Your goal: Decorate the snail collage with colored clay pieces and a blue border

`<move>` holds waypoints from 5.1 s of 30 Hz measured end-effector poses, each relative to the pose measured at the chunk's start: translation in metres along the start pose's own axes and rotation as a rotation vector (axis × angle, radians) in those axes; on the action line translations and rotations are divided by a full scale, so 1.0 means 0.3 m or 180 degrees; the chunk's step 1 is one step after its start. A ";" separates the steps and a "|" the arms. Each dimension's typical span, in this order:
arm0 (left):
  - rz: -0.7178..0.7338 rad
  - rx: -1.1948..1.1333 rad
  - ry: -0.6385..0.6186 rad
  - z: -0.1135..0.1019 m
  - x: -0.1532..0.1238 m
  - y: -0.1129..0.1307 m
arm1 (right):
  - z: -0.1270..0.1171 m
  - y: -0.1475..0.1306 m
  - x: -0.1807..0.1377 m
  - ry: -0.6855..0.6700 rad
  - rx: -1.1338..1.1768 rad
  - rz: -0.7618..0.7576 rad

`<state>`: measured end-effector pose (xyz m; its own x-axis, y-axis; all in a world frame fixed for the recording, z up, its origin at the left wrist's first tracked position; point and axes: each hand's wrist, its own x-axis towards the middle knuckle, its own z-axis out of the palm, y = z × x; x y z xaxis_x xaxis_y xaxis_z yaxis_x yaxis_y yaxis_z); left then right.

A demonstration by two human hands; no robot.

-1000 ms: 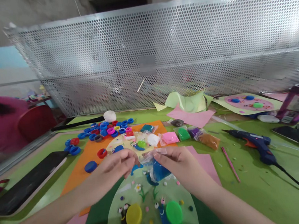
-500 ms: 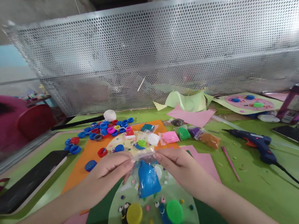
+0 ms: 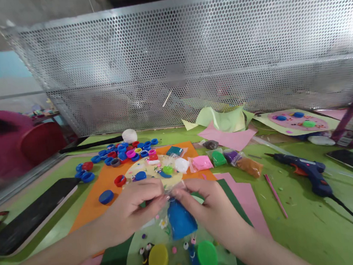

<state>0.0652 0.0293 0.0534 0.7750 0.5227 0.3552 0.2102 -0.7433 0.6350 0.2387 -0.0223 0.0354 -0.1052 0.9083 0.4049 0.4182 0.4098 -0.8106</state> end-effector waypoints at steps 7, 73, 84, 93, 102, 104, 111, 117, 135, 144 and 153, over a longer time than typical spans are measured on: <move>-0.0688 -0.0096 0.0059 0.015 0.023 -0.040 | -0.041 0.070 0.044 0.0376 0.1109 0.0997; -0.0504 0.0626 -0.0430 0.074 -0.029 -0.256 | -0.059 0.264 0.049 -0.1204 -0.1506 -0.0285; -0.0041 0.0546 -0.0661 0.062 -0.022 -0.230 | -0.064 0.266 0.031 -0.1058 -0.1604 -0.0539; -0.0093 0.0447 -0.0919 0.064 -0.014 -0.232 | -0.053 0.262 0.036 -0.0999 -0.1826 -0.0615; -0.0162 0.0480 -0.0975 0.071 -0.006 -0.226 | -0.018 0.278 0.036 -0.0669 -0.1442 -0.0055; -0.0209 0.0486 -0.0969 0.072 -0.006 -0.227 | -0.021 0.271 0.034 -0.0678 -0.1549 -0.0293; -0.0150 0.0599 -0.0961 0.073 -0.005 -0.220 | -0.061 0.269 0.004 -0.0610 -0.1786 -0.0833; 0.0073 0.0748 -0.0789 0.077 -0.007 -0.225 | -0.082 0.251 0.007 -0.0873 -0.1679 -0.1068; -0.0061 0.0604 -0.0844 0.075 -0.010 -0.228 | -0.101 0.282 0.015 -0.0817 -0.1994 -0.1678; -0.0023 0.0781 -0.0898 0.078 -0.006 -0.225 | -0.101 0.280 0.011 -0.0637 -0.1823 -0.1554; -0.0098 0.0742 -0.0947 0.073 -0.001 -0.215 | -0.102 0.280 0.005 -0.0683 -0.1938 -0.1802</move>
<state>0.0644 0.0681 -0.0026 0.8982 0.4276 0.1017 0.3396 -0.8221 0.4569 0.3013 0.0108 -0.0193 -0.5869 0.6020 0.5414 0.6561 0.7454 -0.1176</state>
